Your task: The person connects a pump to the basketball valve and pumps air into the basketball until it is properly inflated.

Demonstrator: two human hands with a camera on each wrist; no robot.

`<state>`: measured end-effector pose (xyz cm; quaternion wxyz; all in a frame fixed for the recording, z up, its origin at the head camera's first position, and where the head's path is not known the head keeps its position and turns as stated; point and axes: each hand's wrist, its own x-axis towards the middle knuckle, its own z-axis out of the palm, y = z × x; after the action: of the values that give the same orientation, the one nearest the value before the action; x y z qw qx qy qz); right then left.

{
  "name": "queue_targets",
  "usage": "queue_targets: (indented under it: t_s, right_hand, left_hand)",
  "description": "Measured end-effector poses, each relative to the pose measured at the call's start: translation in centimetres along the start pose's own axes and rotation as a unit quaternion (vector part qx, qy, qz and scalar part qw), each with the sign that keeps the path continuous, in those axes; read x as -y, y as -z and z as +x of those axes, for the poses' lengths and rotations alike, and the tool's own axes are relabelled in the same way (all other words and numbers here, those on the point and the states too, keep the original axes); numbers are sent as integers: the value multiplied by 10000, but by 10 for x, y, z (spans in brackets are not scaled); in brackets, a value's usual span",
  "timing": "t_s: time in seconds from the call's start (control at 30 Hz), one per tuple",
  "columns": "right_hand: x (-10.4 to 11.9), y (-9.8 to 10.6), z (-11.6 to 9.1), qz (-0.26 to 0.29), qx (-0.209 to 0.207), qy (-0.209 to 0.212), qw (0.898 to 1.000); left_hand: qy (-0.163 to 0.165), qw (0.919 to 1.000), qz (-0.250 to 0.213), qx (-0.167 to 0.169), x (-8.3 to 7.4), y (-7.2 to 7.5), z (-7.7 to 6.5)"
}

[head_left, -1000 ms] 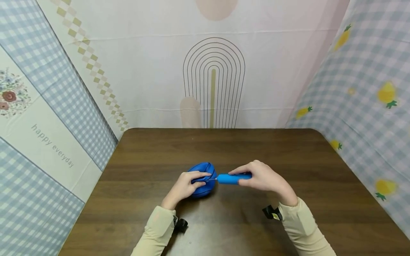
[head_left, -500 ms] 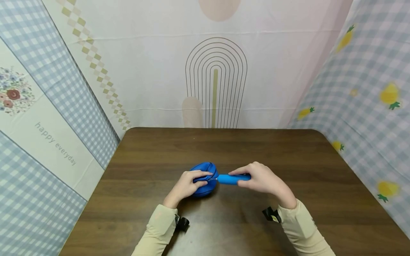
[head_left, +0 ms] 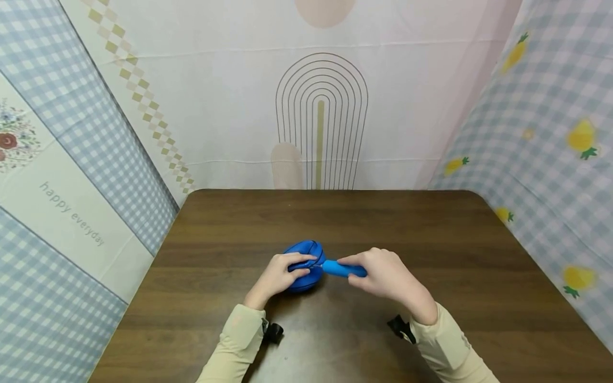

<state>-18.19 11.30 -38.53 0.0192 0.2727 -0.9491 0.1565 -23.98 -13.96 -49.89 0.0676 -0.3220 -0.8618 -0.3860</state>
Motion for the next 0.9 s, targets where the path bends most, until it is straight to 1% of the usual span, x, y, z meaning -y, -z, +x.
queue_targets:
  t_s: [0.07,0.13,0.27,0.33,0.47,0.67,0.8,0.9]
  right_hand:
    - [2,-1,0,-65,-82,-1,9999]
    - [6,-1,1,-241,-210,7,9995]
    - [15,-3,4,-674,-432,100,9967]
    - [17,-2,6,-824,-448,169,9955]
    - [18,-1,11,-1000,-445,345,9934]
    - [22,0,19,-1153,-516,481,9908]
    - [21,1,23,-1168,-520,519,9904]
    - [21,1,25,-1143,-460,540,9909]
  left_hand:
    - [2,10000,25,-21,1,0,0]
    - [-22,10000,81,-37,1,-1,0]
    - [-299,9991,264,-109,0,-3,-2]
    - [-488,9979,392,-183,-1,-4,-3]
    - [-729,9945,672,-351,-5,-7,-2]
    - [-854,9912,906,-442,-10,-9,1]
    - [-815,9910,932,-514,-11,-10,2]
    - [-760,9921,876,-483,-12,-9,4]
